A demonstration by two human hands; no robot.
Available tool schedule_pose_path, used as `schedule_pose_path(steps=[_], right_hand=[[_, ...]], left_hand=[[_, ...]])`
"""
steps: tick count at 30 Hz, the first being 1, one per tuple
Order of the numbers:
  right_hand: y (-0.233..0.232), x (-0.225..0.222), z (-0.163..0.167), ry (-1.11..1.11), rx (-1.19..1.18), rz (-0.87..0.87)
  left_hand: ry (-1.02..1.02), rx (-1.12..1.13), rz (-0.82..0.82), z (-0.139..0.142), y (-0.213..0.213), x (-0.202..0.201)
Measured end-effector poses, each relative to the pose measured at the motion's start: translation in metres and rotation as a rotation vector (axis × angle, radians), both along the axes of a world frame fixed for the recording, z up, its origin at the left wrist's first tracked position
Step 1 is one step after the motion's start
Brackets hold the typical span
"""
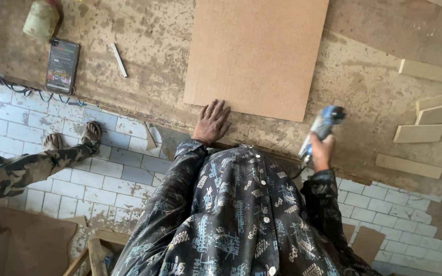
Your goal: The person works at a dusty woodworking bench with a large brown fiberboard panel. They position the panel, align wooden strips along its edge, pick up a pneumatic nail gun and hold it against the panel, and move around the bench handling strips and boards.
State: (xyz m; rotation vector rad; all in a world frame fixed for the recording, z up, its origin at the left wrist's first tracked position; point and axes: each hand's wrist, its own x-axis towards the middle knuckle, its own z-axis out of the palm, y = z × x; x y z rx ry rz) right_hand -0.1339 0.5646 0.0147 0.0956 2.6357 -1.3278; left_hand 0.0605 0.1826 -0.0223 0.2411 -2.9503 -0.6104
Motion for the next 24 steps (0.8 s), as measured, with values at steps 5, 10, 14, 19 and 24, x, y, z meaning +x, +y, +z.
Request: schedule_pose_path(steps=[5, 10, 14, 19, 24], right_hand=[[-0.073, 0.015, -0.009, -0.332, -0.102, 0.547], [-0.161, 0.029, 0.002, -0.329, 0.165, 0.698], [-0.171, 0.03, 0.022, -0.298, 0.35, 0.701], [-0.149, 0.022, 0.033, -0.179, 0.406, 0.727], [-0.134, 0.018, 0.034, -0.268, 0.269, 0.639]], left_hand=[[0.081, 0.001, 0.006, -0.002, 0.0, 0.002], [0.071, 0.019, 0.011, -0.001, -0.001, 0.0], [0.108, -0.014, 0.01, -0.001, -0.002, 0.001], [0.114, 0.027, 0.007, -0.003, -0.003, 0.002], [0.101, 0.0, 0.008, -0.007, -0.002, 0.004]])
